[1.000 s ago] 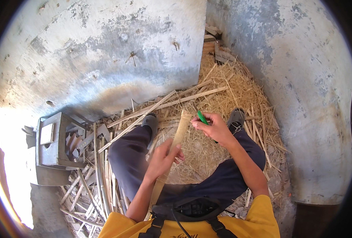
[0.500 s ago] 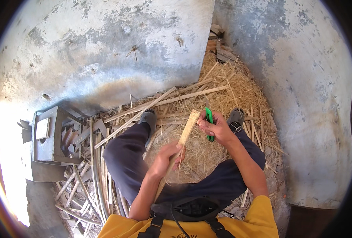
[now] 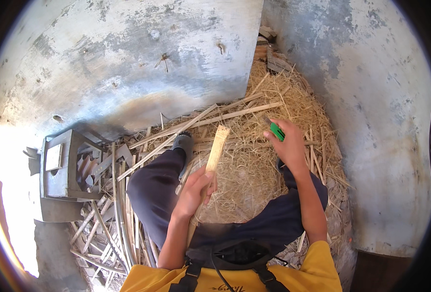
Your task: The person uses a small green blade to shave and whittle the end of a wooden stick while sitting on a straw-covered floor.
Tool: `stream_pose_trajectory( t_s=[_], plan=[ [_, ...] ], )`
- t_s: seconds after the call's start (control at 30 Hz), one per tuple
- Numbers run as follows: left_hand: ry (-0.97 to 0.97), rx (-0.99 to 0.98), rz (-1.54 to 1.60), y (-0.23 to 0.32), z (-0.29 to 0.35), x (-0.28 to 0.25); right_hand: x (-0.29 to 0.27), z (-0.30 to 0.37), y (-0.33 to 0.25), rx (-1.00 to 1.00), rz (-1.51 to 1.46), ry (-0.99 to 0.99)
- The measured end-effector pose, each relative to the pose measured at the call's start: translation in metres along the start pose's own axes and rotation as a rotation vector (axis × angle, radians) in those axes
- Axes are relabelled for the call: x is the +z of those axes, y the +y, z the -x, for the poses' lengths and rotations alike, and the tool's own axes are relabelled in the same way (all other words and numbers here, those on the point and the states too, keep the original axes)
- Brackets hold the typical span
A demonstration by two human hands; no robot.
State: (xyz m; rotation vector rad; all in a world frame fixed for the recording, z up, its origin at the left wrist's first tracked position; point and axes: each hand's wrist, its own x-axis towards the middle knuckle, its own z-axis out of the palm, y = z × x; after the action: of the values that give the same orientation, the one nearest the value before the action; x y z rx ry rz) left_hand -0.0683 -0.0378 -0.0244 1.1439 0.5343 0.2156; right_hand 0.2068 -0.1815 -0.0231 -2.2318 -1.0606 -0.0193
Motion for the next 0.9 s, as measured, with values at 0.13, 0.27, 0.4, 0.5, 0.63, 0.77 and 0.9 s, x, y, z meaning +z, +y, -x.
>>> stream_pose_trajectory(
  t_s=[0.13,0.27,0.4,0.5,0.63,0.77,0.9],
  plan=[
    [0.025,0.029,-0.077,-0.015,-0.006,0.001,0.007,0.009,-0.022,-0.176,-0.354,-0.039],
    [0.066,0.033,-0.127,-0.021,-0.006,0.001,0.005,0.022,-0.043,-0.149,-0.466,-0.236],
    [0.072,0.032,-0.172,-0.013,-0.004,0.007,0.01,0.022,-0.039,-0.35,-0.339,-0.207],
    [0.061,0.016,-0.214,-0.01,-0.004,0.005,0.009,0.022,-0.037,-0.372,-0.334,-0.234],
    [0.015,0.02,-0.206,-0.012,-0.006,0.0,0.007,0.021,-0.037,-0.37,-0.356,-0.261],
    [-0.086,0.013,0.011,-0.01,-0.008,-0.005,0.008,0.021,-0.033,-0.412,-0.326,-0.254],
    [-0.082,-0.017,0.062,-0.011,-0.009,-0.007,0.008,0.021,-0.036,-0.416,-0.346,-0.256]
  ],
)
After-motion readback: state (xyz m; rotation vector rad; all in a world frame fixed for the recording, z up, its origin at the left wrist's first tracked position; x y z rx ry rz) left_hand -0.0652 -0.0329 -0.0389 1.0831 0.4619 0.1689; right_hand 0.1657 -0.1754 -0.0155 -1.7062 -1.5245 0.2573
